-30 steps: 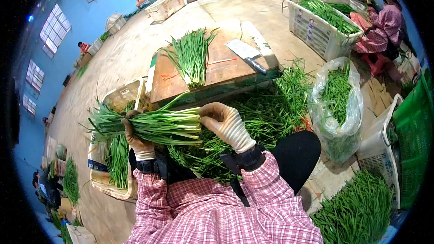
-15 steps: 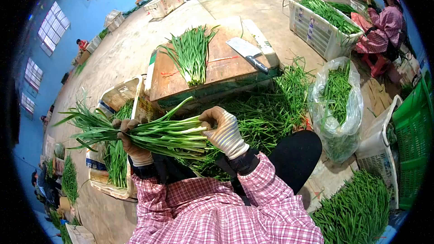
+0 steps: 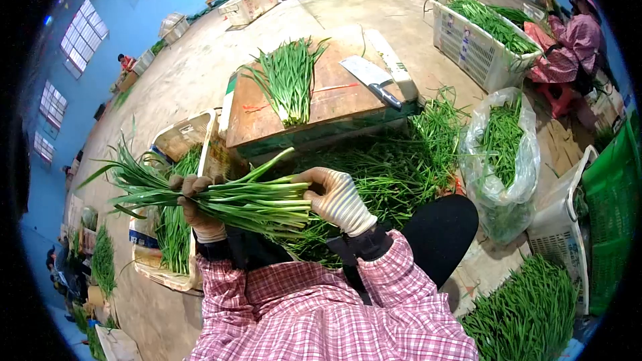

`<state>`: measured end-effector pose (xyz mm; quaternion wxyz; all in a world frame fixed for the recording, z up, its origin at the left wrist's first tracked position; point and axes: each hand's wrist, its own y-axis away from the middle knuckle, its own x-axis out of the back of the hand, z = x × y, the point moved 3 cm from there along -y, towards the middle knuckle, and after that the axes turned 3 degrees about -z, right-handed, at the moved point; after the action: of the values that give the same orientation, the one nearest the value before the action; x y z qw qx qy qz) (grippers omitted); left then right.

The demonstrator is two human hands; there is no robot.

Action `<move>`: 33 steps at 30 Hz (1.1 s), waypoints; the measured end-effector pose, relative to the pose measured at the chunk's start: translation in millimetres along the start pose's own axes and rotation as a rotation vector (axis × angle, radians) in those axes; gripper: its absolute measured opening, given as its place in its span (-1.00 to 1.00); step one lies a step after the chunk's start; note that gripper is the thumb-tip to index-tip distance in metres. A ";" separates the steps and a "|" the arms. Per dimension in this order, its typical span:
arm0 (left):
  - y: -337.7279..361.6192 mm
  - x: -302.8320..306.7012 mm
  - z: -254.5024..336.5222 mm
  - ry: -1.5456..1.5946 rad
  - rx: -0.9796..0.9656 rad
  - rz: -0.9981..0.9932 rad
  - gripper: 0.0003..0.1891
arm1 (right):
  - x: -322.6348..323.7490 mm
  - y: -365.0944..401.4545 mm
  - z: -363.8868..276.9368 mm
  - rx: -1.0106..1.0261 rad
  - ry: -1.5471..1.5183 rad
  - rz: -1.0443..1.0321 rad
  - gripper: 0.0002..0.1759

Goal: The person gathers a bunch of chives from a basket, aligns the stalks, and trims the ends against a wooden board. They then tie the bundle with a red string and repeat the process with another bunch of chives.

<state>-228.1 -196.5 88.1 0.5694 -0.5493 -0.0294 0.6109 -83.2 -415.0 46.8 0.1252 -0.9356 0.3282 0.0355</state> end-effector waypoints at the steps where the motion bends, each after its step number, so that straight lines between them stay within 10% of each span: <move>1: 1.1 -1.7 0.4 -0.001 0.004 -0.013 -0.60 | 2.3 0.6 -3.7 0.010 0.052 0.039 -0.70; 5: -1.2 -15.6 1.5 0.015 0.012 -0.096 -0.64 | 41.2 2.9 16.3 -0.030 -0.100 0.195 -0.76; 12: -2.3 -18.4 2.0 0.012 0.018 -0.172 -0.64 | 14.2 10.8 -19.2 -0.100 0.004 -0.281 -0.65; 20: -0.7 -28.5 3.9 0.068 0.067 -0.287 -0.87 | 40.8 9.0 -3.2 -0.151 0.447 0.075 -0.81; 22: -3.7 -30.8 4.8 0.106 0.068 -0.322 -0.78 | 28.6 -3.4 -11.2 0.195 0.376 0.006 -0.74; 24: -3.5 -28.7 1.6 0.172 0.076 -0.235 -0.77 | 2.3 -6.7 -5.8 -0.031 0.005 -0.087 -0.66; 28: -0.3 6.1 11.9 0.032 0.078 -0.248 -0.84 | 26.0 -6.3 8.3 -0.384 0.380 -0.306 -0.75; 30: -4.2 -4.8 9.6 0.027 0.049 -0.283 -0.81 | 72.6 -12.2 37.5 -0.131 0.939 0.046 -0.76; 33: -5.6 -1.4 1.7 0.032 0.092 -0.191 -0.69 | 45.9 -25.0 -38.5 0.325 0.871 0.139 -0.30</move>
<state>-225.9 -194.5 93.3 0.6499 -0.5270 -0.0445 0.5458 -32.4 -433.9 82.4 0.1181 -0.8073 0.4135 -0.4041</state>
